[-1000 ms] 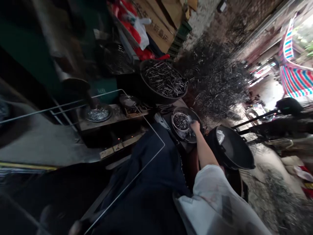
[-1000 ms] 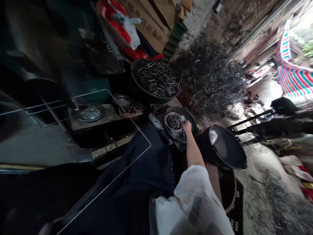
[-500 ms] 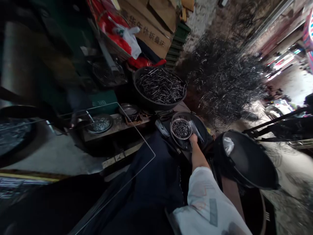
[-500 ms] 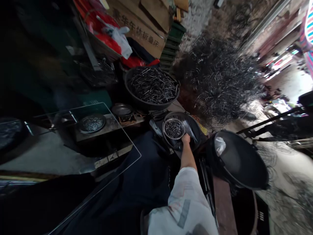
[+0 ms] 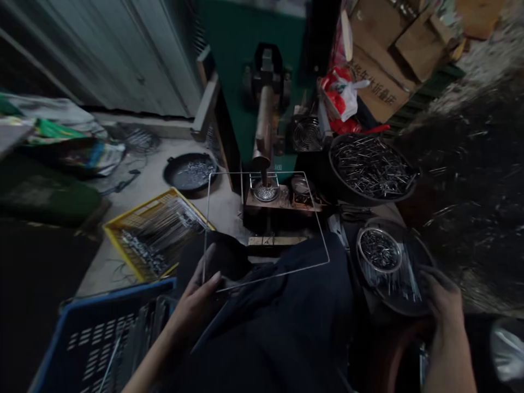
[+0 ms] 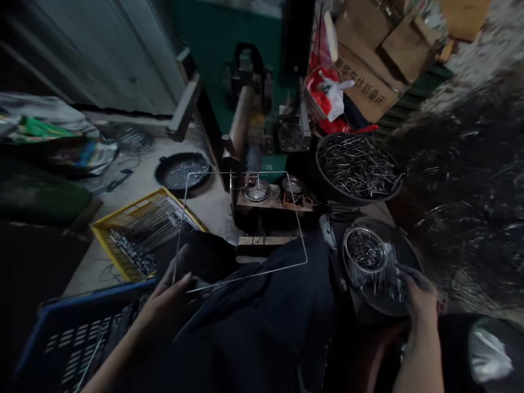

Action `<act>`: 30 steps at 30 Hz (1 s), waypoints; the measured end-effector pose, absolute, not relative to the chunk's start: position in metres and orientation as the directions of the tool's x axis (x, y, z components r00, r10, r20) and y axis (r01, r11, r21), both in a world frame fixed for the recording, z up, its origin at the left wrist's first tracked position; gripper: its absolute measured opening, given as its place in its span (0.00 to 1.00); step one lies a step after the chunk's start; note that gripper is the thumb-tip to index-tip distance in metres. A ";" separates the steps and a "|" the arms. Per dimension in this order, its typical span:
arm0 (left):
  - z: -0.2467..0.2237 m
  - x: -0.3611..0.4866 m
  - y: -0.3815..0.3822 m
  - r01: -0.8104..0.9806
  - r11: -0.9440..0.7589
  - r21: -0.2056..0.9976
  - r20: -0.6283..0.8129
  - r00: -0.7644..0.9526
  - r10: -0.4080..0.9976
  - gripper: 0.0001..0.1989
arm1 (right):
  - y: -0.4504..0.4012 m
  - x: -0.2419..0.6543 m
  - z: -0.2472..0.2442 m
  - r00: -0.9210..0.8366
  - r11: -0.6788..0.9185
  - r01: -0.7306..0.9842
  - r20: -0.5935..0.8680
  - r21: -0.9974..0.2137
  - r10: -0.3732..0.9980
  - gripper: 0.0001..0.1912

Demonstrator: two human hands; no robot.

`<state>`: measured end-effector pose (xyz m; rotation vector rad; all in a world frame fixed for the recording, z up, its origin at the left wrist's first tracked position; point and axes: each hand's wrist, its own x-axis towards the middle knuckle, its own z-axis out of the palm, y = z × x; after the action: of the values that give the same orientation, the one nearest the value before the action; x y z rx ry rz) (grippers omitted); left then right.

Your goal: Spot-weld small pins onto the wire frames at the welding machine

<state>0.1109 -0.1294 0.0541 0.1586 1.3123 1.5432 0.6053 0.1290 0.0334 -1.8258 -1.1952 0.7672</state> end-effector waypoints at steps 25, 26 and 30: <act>0.037 0.106 -0.161 -0.676 0.111 0.729 -0.440 -0.337 0.832 0.48 | 0.008 0.328 0.045 -0.938 0.827 0.246 0.092 -0.506 0.336 0.32; 0.036 0.107 -0.160 -0.684 0.118 0.720 -0.445 -0.325 0.835 0.47 | 0.007 0.329 0.045 -0.935 0.828 0.247 0.101 -0.504 0.340 0.32; 0.035 0.107 -0.155 -0.704 0.118 0.700 -0.445 -0.301 0.843 0.47 | 0.010 0.333 0.043 -0.928 0.825 0.243 0.125 -0.509 0.350 0.33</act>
<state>0.1066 -0.1552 0.0346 0.1749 1.0812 1.5379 0.3328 0.0099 0.0434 -0.4602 -2.7952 0.7382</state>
